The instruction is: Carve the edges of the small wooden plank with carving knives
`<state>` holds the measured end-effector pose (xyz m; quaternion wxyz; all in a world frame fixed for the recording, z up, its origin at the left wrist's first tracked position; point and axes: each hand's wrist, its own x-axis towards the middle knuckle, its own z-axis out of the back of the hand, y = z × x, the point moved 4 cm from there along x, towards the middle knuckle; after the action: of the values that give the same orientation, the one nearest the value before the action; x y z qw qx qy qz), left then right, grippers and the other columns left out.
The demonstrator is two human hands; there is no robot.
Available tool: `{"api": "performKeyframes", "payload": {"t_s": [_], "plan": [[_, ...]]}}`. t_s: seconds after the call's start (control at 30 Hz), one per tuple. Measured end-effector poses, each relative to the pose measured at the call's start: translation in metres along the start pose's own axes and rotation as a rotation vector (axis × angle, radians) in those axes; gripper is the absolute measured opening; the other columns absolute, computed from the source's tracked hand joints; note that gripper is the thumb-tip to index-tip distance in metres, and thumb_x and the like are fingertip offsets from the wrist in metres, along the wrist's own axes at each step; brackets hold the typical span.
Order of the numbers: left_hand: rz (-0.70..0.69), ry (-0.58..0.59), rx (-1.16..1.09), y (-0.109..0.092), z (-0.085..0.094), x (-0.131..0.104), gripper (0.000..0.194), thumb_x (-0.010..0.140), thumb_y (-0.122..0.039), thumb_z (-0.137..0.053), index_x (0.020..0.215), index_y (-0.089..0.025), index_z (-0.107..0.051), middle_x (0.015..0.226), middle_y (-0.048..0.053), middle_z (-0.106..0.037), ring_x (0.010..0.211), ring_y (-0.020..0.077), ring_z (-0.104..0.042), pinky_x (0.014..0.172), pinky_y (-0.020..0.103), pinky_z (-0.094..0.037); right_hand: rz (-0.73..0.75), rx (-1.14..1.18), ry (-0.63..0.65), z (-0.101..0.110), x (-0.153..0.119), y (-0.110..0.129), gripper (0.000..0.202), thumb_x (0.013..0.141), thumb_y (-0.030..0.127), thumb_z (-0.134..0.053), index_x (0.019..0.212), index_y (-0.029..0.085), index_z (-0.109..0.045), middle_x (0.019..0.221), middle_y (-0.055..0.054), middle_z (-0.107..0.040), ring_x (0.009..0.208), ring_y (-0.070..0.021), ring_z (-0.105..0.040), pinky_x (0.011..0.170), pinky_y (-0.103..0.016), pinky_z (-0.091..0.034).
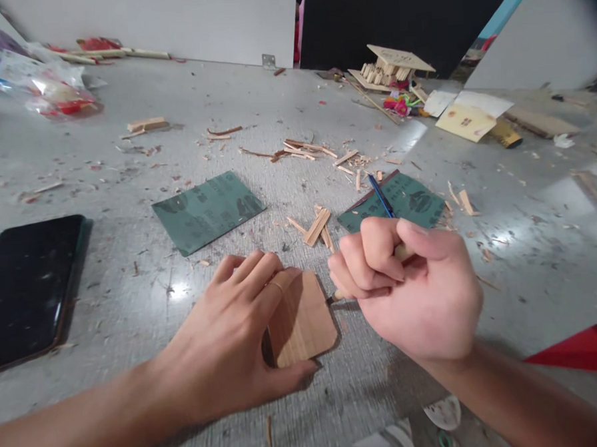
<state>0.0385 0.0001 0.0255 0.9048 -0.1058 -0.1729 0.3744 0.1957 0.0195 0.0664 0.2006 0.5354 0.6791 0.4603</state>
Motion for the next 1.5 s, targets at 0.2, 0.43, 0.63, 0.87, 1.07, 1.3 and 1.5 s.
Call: {"api": "performKeyframes", "payload": {"t_s": [0.2, 0.43, 0.63, 0.87, 1.07, 1.3, 1.5], "plan": [[-0.001, -0.001, -0.004, 0.000, 0.001, 0.000, 0.062, 0.070, -0.060, -0.074, 0.110, -0.016, -0.057, 0.096, 0.007, -0.053, 0.088, 0.0269, -0.048, 0.080, 0.044, -0.036, 0.013, -0.029, -0.051, -0.001, -0.003, -0.001, 0.042, 0.092, 0.032, -0.043, 0.056, 0.018, -0.028, 0.052, 0.005, -0.020, 0.048, -0.0095, -0.020, 0.048, -0.028, -0.021], [0.004, 0.019, -0.019, -0.002, 0.003, 0.003, 0.058, 0.071, -0.057, -0.073, 0.107, -0.015, -0.058, 0.093, 0.006, -0.052, 0.086, 0.0264, -0.048, 0.078, 0.045, -0.038, 0.009, -0.079, -0.061, -0.007, -0.004, -0.002, 0.046, 0.094, 0.034, -0.046, 0.056, 0.019, -0.025, 0.051, 0.005, -0.017, 0.048, -0.0096, -0.019, 0.050, -0.030, -0.018], [0.013, 0.014, -0.036, -0.001, 0.003, 0.002, 0.054, 0.070, -0.057, -0.074, 0.102, -0.016, -0.059, 0.093, 0.006, -0.052, 0.087, 0.0272, -0.049, 0.080, 0.046, -0.038, 0.052, -0.191, -0.092, -0.010, -0.012, -0.006, 0.046, 0.094, 0.033, -0.046, 0.056, 0.018, -0.026, 0.053, 0.004, -0.025, 0.050, -0.0100, -0.023, 0.054, -0.033, -0.019], [0.006, 0.022, -0.036, 0.000, 0.002, 0.002, 0.053, 0.071, -0.059, -0.073, 0.100, -0.016, -0.059, 0.093, 0.006, -0.051, 0.086, 0.0269, -0.049, 0.077, 0.044, -0.039, 0.027, -0.185, -0.073, -0.011, -0.007, -0.008, 0.044, 0.092, 0.032, -0.047, 0.056, 0.019, -0.025, 0.052, 0.004, -0.021, 0.048, -0.0089, -0.019, 0.051, -0.031, -0.018], [-0.006, 0.009, -0.022, -0.002, 0.001, 0.000, 0.052, 0.072, -0.058, -0.073, 0.100, -0.017, -0.058, 0.092, 0.006, -0.051, 0.086, 0.0271, -0.049, 0.077, 0.045, -0.039, 0.049, -0.205, -0.066, -0.014, -0.003, -0.024, 0.047, 0.096, 0.036, -0.047, 0.057, 0.020, -0.026, 0.053, 0.005, -0.023, 0.048, -0.0090, -0.020, 0.049, -0.029, -0.018], [-0.013, 0.014, -0.013, -0.001, 0.002, 0.000, 0.053, 0.074, -0.060, -0.071, 0.102, -0.017, -0.059, 0.095, 0.007, -0.053, 0.088, 0.0280, -0.051, 0.079, 0.046, -0.040, 0.147, -0.241, -0.020, -0.010, -0.016, -0.035, 0.048, 0.098, 0.037, -0.045, 0.057, 0.020, -0.027, 0.054, 0.004, -0.026, 0.048, -0.0088, -0.021, 0.051, -0.029, -0.019], [-0.001, -0.001, 0.016, 0.000, 0.001, 0.000, 0.068, 0.071, -0.065, -0.070, 0.114, -0.013, -0.060, 0.095, 0.008, -0.054, 0.088, 0.0286, -0.052, 0.080, 0.047, -0.041, 0.008, -0.033, -0.051, 0.003, 0.001, -0.016, 0.045, 0.093, 0.039, -0.043, 0.056, 0.021, -0.025, 0.048, 0.006, -0.016, 0.043, -0.0081, -0.014, 0.045, -0.026, -0.017]]}}
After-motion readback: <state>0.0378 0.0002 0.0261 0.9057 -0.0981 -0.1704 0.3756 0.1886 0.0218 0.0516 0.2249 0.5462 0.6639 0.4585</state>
